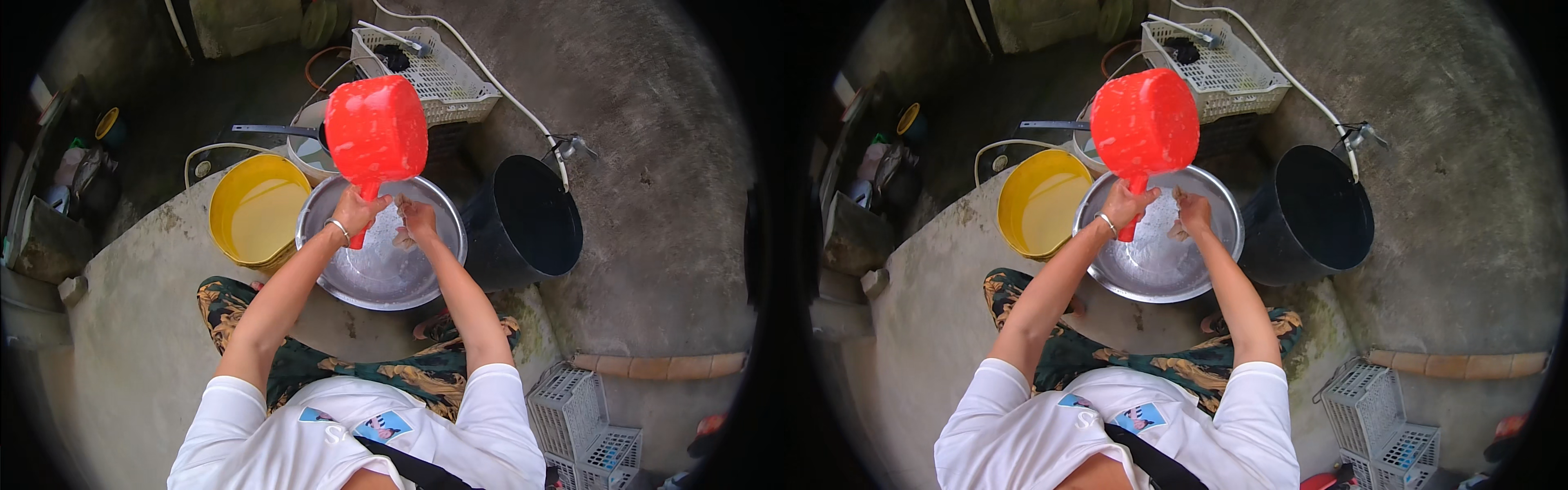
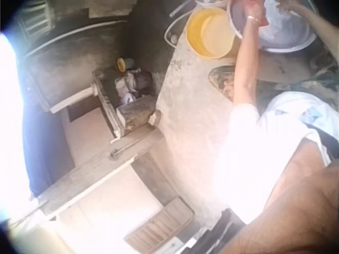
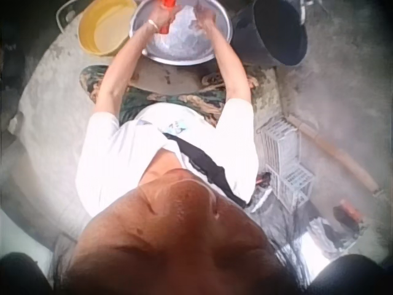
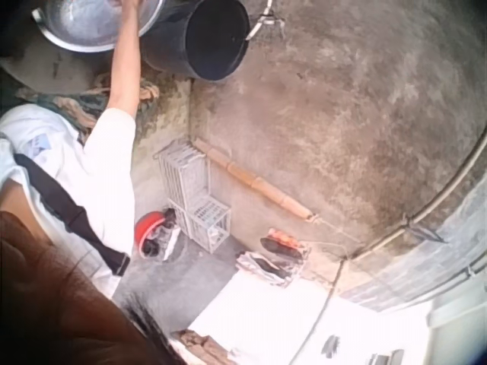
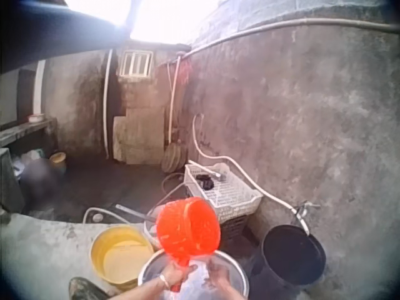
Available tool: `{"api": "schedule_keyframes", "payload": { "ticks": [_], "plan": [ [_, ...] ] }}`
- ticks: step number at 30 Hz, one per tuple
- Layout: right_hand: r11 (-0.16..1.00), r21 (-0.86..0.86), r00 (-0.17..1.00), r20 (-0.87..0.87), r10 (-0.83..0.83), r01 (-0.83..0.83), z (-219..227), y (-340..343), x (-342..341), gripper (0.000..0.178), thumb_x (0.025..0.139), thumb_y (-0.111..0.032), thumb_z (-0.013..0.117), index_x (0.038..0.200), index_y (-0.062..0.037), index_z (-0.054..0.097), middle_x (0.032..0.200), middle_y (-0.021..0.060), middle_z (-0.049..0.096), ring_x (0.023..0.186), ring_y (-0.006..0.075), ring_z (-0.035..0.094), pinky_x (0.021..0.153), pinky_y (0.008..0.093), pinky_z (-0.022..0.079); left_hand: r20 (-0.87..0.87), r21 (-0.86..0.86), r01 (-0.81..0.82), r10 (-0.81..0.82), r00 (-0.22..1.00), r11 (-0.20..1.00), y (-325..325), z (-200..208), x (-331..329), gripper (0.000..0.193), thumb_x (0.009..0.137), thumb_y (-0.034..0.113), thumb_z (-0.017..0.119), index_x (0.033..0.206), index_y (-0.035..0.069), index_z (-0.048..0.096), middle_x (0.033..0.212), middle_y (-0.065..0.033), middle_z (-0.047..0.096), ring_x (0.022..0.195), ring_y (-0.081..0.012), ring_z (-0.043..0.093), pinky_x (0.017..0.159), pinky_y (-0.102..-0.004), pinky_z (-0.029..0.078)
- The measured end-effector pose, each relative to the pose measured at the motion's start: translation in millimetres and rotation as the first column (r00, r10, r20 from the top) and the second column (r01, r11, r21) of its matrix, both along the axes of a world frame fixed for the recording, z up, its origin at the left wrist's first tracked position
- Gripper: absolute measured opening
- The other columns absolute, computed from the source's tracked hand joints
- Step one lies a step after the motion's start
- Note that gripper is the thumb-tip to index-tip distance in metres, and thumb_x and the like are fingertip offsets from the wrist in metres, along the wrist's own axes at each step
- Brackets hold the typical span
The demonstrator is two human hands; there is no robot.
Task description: The person sits on a concrete floor and washes a piece of cloth by hand in a metal basin. They use a red scoop to transfer water from a yellow bucket into the basin and rinse the cloth. The person scrubs the cloth repeatedly with both hands, creating suds, and occasionally adds more water to the basin.
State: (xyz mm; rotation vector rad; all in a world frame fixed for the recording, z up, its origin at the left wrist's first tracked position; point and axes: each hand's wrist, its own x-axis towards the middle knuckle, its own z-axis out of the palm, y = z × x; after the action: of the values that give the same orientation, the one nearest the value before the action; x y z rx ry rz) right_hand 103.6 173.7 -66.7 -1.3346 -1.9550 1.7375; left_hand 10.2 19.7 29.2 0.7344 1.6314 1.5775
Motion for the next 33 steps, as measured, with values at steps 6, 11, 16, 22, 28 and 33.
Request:
{"api": "schedule_keyframes", "payload": {
  "ticks": [6, 11, 16, 22, 28, 33],
  "plan": [
    [0.420, 0.664, 0.785, 0.496, 0.370, -0.618, -56.1, -6.5, -1.5, 0.031, 0.073, -0.013, 0.058, 0.103, -0.0051, 0.056, 0.110, 0.0214, 0.048, 0.103, 0.0354, 0.048, 0.089, 0.0418, 0.037, 0.208, 0.257, 0.172, -0.228, 0.951, 0.951, -14.9, 11.4, -0.7, 0.054, 0.071, 0.004, 0.057, 0.121, 0.009, 0.035, 0.078, -0.0050, 0.050, 0.059, -0.0124, 0.052, 0.046, -0.0251, 0.045],
    [0.463, 0.593, 0.750, 0.568, 0.340, -0.659, -65.1, 2.9, -10.5, 0.038, 0.070, -0.012, 0.060, 0.107, -0.0074, 0.054, 0.120, 0.0186, 0.043, 0.108, 0.0319, 0.046, 0.091, 0.0398, 0.037, 0.230, 0.104, 0.254, -0.272, 0.935, 0.962, -30.1, 10.8, -9.8, 0.072, 0.073, -0.003, 0.053, 0.136, 0.020, 0.025, 0.083, -0.0027, 0.049, 0.062, -0.0096, 0.051, 0.048, -0.0235, 0.045],
    [0.372, 0.397, 0.542, 0.559, 0.627, -0.839, -68.4, -6.9, -13.0, 0.022, 0.068, -0.012, 0.059, 0.089, -0.0071, 0.062, 0.075, 0.0167, 0.058, 0.092, 0.0288, 0.057, 0.076, 0.0344, 0.045, -0.362, -0.139, 0.233, -0.268, 0.893, 0.962, -34.8, -8.4, -12.3, 0.068, 0.071, -0.002, 0.054, 0.131, 0.020, 0.034, 0.088, -0.0098, 0.052, 0.071, -0.0185, 0.055, 0.063, -0.0296, 0.046],
    [0.589, 0.339, 0.679, 0.400, 0.615, -0.733, 36.1, -46.1, 19.2, 0.019, 0.070, -0.012, 0.055, 0.084, -0.0010, 0.061, 0.088, 0.0204, 0.061, 0.085, 0.0325, 0.059, 0.071, 0.0374, 0.046, -0.684, -0.357, -0.091, -0.193, 0.704, 0.930, -51.0, -30.9, -6.8, 0.055, 0.070, -0.001, 0.052, 0.118, 0.023, 0.042, 0.097, -0.0222, 0.051, 0.089, -0.0396, 0.052, 0.077, -0.0442, 0.043],
    [0.715, 0.394, 0.798, 0.090, 0.595, -0.577, 147.8, -58.5, 34.0, 0.013, 0.065, -0.003, 0.051, 0.076, 0.0009, 0.058, 0.069, 0.0072, 0.056, 0.065, 0.0140, 0.052, 0.059, 0.0289, 0.041, -0.675, -0.465, -0.130, -0.256, 0.693, 0.876, -49.8, -30.0, -2.4, 0.046, 0.071, 0.000, 0.050, 0.111, 0.022, 0.045, 0.097, -0.0237, 0.050, 0.086, -0.0420, 0.052, 0.074, -0.0463, 0.044],
    [0.791, 0.440, 0.853, -0.098, 0.512, -0.424, 200.2, -52.5, 13.4, 0.012, 0.064, -0.003, 0.052, 0.075, 0.0015, 0.056, 0.069, 0.0101, 0.061, 0.069, 0.0164, 0.060, 0.065, 0.0281, 0.046, -0.670, -0.480, -0.107, -0.285, 0.686, 0.870, -49.4, -33.5, 0.7, 0.043, 0.070, 0.000, 0.049, 0.108, 0.020, 0.047, 0.098, -0.0220, 0.050, 0.087, -0.0404, 0.052, 0.073, -0.0459, 0.044]
  ]
}}
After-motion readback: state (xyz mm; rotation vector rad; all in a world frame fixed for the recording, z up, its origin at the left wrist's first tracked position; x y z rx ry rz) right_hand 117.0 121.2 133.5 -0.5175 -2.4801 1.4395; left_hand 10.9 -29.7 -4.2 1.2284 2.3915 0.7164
